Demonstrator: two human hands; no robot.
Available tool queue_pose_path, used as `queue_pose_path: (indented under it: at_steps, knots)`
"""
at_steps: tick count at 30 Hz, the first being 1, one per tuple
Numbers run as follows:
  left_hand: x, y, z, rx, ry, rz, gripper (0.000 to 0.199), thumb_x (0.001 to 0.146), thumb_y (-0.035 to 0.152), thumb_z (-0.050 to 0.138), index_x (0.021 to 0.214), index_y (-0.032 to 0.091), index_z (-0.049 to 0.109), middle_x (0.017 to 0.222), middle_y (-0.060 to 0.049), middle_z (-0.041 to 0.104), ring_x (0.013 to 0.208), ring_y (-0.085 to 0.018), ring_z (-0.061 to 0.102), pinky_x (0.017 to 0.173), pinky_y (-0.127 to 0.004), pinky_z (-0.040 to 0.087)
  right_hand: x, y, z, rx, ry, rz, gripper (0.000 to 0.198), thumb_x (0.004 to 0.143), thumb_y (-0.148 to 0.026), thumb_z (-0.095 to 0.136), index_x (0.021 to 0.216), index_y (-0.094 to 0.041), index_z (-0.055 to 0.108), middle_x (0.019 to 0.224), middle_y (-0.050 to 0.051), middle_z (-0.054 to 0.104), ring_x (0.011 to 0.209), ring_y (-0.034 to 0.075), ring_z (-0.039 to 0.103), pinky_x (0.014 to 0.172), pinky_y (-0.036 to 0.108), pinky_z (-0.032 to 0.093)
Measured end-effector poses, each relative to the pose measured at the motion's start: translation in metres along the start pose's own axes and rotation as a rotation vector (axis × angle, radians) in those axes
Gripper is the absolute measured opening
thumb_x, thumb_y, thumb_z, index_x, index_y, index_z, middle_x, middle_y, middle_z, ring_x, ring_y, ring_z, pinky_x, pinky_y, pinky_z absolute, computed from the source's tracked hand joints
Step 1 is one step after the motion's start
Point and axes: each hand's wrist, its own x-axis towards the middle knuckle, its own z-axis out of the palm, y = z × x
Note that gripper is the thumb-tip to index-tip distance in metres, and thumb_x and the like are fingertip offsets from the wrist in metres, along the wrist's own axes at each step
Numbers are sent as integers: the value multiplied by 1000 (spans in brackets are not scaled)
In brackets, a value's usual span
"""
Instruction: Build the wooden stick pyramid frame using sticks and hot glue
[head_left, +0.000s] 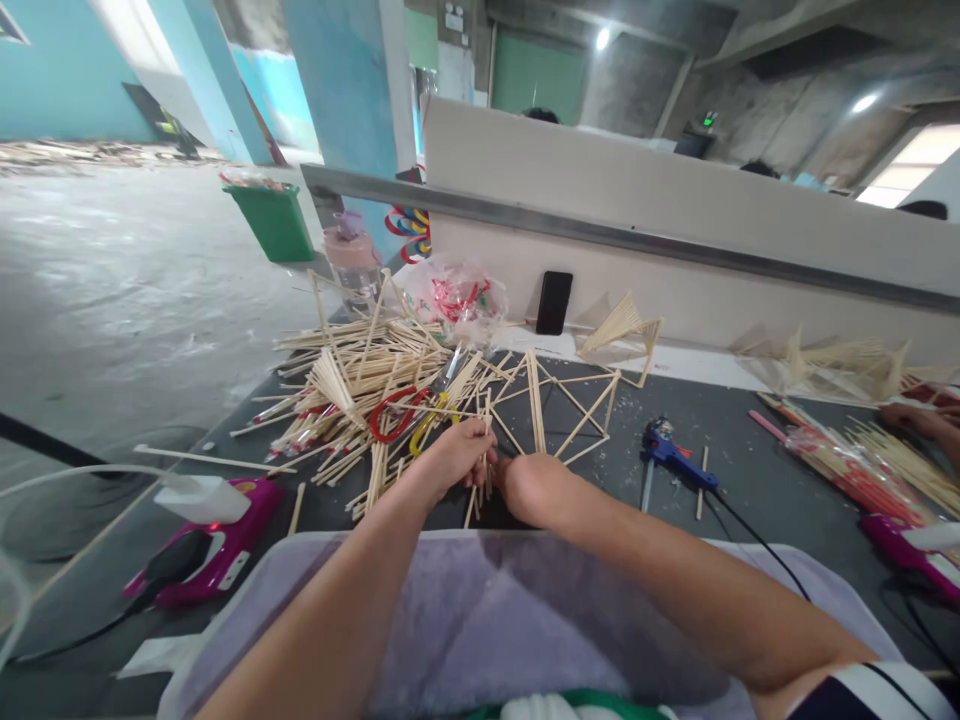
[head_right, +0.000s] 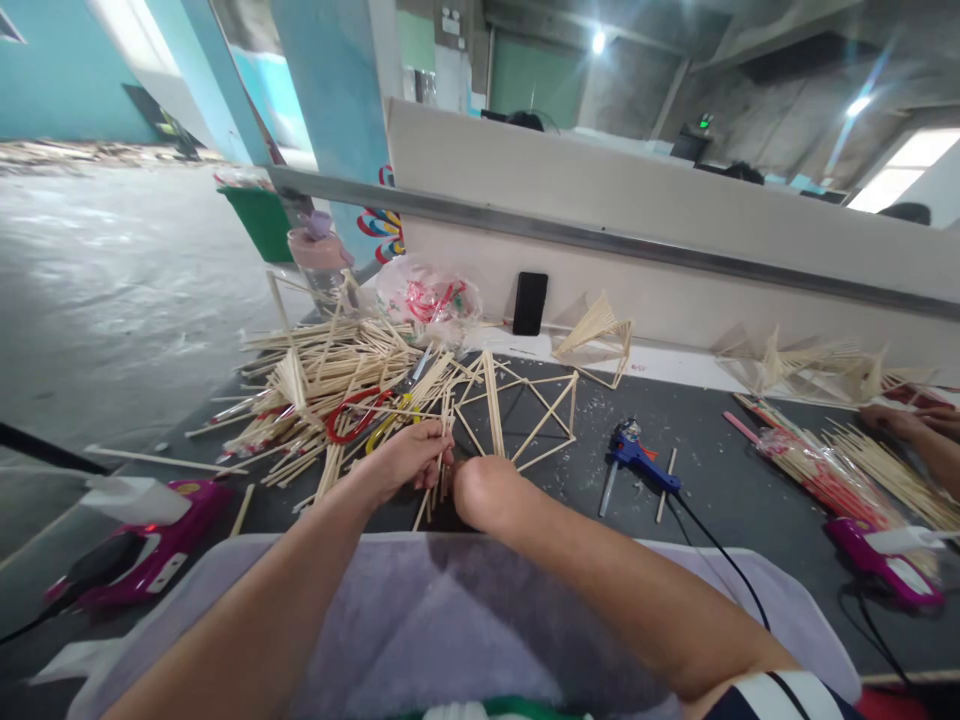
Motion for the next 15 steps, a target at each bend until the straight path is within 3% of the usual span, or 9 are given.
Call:
queue_pose_path:
  at_steps: [6, 10, 15]
  knots:
    - [4, -6, 0, 128, 27, -18, 15, 81, 29, 43, 73, 17, 44, 58, 4, 54, 31, -6, 46, 30, -16, 27, -4, 9, -9, 87, -85, 74, 28, 85, -20, 38, 93, -12, 64, 89, 14, 68, 80, 21, 64, 65, 26, 44]
    - [9, -12, -1, 169, 40, -18, 12, 80, 27, 43, 74, 17, 46, 62, 3, 58, 31, -5, 45, 30, -17, 27, -11, 16, -5, 175, -9, 121, 25, 82, -13, 39, 95, -14, 60, 92, 11, 66, 85, 19, 62, 68, 24, 42]
    - [12, -16, -2, 253, 56, -7, 19, 81, 29, 40, 68, 18, 47, 42, 5, 46, 30, -8, 43, 31, -18, 27, -12, 8, -4, 177, 8, 71, 26, 91, -22, 35, 108, -17, 53, 94, 11, 64, 85, 19, 62, 70, 25, 42]
